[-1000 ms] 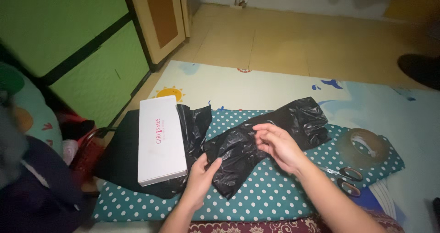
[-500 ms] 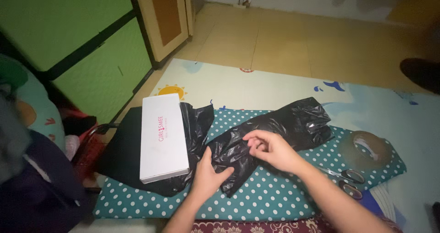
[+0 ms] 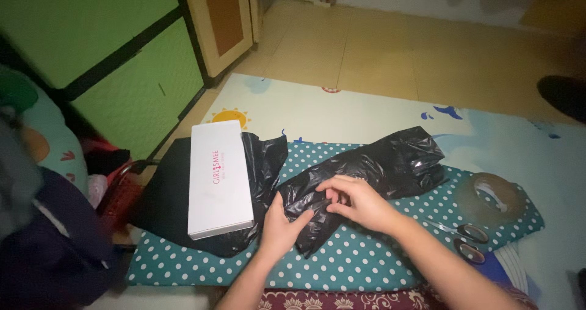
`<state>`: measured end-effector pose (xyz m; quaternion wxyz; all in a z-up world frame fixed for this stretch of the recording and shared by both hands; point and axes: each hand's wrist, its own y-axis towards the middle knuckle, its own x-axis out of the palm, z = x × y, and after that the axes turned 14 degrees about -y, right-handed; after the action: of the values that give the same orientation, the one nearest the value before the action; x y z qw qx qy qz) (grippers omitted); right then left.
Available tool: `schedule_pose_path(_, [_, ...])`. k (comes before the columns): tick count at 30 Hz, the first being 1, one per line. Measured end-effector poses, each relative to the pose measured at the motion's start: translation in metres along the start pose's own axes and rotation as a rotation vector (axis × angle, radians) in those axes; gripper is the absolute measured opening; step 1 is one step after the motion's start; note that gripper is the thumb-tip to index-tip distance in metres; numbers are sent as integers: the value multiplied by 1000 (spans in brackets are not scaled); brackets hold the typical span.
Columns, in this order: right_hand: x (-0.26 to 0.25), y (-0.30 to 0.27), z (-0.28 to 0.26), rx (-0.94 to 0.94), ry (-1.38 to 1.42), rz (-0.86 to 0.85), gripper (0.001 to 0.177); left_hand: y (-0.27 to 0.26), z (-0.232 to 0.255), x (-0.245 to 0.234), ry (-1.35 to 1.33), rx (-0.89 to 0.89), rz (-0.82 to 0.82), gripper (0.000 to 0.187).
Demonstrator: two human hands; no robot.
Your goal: The person wraps a black item in a black plastic bag. They fold the bag around the item, then repeatedly cut pieces of clear tape and apply them to seal the bag. The person uses scissors to cut the tape and their hands to smooth and press the tape onto the bag.
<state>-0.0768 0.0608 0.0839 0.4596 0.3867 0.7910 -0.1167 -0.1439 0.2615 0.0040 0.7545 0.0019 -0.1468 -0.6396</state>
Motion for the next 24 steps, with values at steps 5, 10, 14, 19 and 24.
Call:
schedule_pose_path(5, [2, 2, -5, -149, -147, 128, 48, 2, 1, 0, 87, 17, 10, 54])
schedule_pose_path(10, [-3, 5, -12, -131, -189, 127, 48, -2, 15, 8, 224, -102, 48, 73])
schedule_pose_path(14, [-7, 11, -16, -156, -352, 119, 49, 1, 23, 12, 386, -140, 45, 84])
schedule_pose_path(19, [-11, 20, -13, -321, -488, 216, 54, 1, 17, 9, 327, -105, 47, 84])
schedule_pose_path(24, [-7, 32, -2, -183, -382, 157, 37, 2, 9, 6, 353, -47, 38, 87])
